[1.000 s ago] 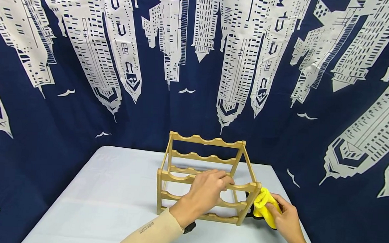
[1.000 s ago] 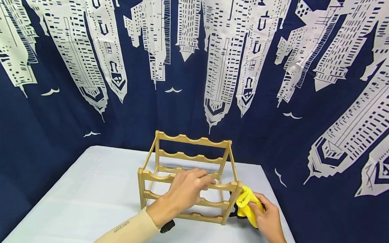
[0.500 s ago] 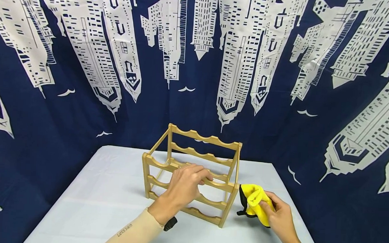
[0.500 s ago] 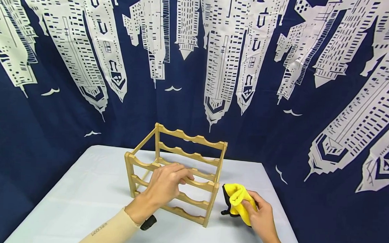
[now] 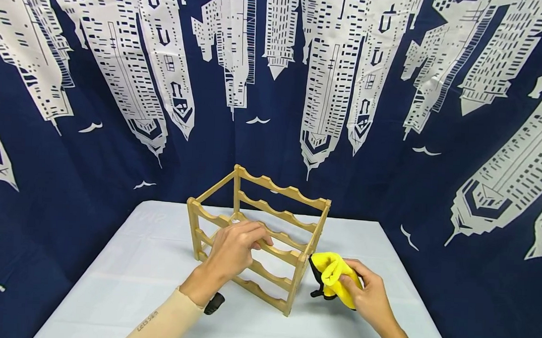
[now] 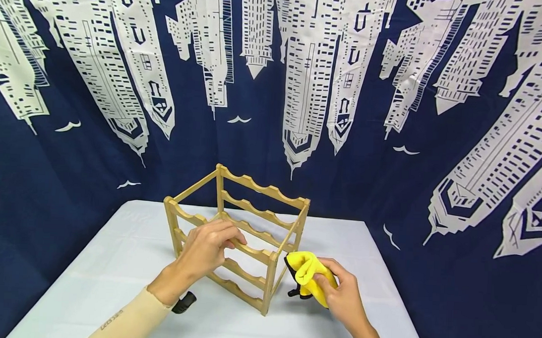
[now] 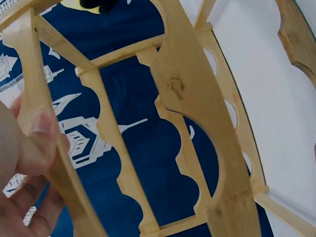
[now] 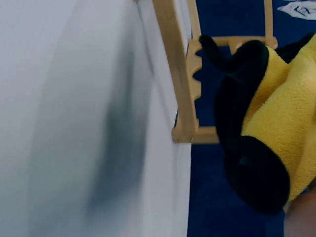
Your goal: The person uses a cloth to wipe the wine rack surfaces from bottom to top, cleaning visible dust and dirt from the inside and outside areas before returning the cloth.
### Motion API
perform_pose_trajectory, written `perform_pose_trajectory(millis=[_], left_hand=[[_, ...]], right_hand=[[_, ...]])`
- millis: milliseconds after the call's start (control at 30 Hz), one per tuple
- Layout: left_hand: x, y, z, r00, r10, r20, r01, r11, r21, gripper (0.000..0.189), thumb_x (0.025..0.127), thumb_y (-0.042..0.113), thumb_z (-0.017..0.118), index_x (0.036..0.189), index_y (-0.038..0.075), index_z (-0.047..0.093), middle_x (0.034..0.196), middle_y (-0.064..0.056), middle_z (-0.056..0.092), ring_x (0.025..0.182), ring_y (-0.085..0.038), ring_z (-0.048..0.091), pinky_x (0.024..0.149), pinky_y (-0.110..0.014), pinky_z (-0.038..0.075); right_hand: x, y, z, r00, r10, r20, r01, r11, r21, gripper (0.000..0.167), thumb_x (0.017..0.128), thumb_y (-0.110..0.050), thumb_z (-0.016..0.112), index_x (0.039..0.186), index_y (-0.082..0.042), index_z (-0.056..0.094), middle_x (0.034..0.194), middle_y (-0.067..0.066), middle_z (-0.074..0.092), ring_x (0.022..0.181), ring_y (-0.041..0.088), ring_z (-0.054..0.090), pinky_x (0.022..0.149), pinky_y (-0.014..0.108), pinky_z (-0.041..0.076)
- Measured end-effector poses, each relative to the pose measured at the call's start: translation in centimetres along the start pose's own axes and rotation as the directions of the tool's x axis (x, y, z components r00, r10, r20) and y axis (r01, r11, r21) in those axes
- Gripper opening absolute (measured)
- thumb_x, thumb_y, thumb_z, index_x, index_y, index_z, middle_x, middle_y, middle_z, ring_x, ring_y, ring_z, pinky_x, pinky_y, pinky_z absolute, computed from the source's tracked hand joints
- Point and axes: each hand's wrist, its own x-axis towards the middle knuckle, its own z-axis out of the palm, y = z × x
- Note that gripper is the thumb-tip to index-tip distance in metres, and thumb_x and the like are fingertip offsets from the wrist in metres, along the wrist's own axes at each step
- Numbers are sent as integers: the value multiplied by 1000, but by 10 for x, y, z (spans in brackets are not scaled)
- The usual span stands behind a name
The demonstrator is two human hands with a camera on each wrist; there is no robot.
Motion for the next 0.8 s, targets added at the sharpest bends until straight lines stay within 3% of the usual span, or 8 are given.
perform_pose_trajectory(millis=[133,300,367,433,500,600,700,800], left_hand=[[1,2,-8,998,-5,60,5,1000,2,56,79,-26,85,98,27,86,100,14,83,89,-8,77,66,-19,61],[5,16,-12,986,33,166,-19,996,-85,27,95,11,98,114,27,89,114,13,84,108,-11,78,93,-29,70],[8,23,-10,983,58,176,-38,993,-116,24,98,23,97,121,26,89,117,13,85,109,-11,77,96,-28,69],[10,28,-6,986,83,147,-66,991,-118,24,99,27,95,123,25,89,116,12,86,105,-11,77,92,-27,69],[12,32,-1,990,95,103,-83,990,-117,23,98,27,94,121,24,90,113,11,87,100,-10,78,88,-25,68],[14,35,3,995,81,65,-71,987,-145,18,97,24,94,115,24,92,108,11,88,93,-8,80,79,-20,66],[16,36,4,996,50,74,-36,983,-179,14,98,20,95,112,24,92,106,12,88,86,-7,80,72,-15,62],[16,37,4,995,20,94,-1,981,-194,16,98,15,96,110,25,92,104,12,87,80,-5,76,67,-11,56]], right_hand=[[4,-12,10,998,13,69,-13,1000,-2,34,102,2,84,130,-17,85,126,2,87,113,-1,72,97,20,63],[7,-24,23,980,-36,198,16,995,103,30,105,1,82,133,-10,83,125,6,87,110,5,76,99,19,63],[6,-26,28,966,-86,246,46,986,163,31,106,0,81,136,-7,81,126,7,87,111,6,77,102,18,63],[5,-28,33,955,-136,263,80,974,213,34,106,0,81,139,-6,80,130,6,86,115,6,78,106,17,62],[3,-30,39,952,-175,250,114,964,242,38,105,1,81,142,-7,78,135,5,85,119,3,78,109,17,62],[-2,-34,49,962,-216,165,177,959,223,46,101,4,84,146,-3,77,138,10,85,120,0,78,102,18,66],[-8,-43,58,966,-248,67,237,961,145,55,94,5,90,147,-1,78,134,15,86,117,0,79,94,18,69],[-12,-55,67,961,-278,0,277,960,35,56,89,-1,98,142,-3,81,128,13,88,112,8,83,94,14,68]])
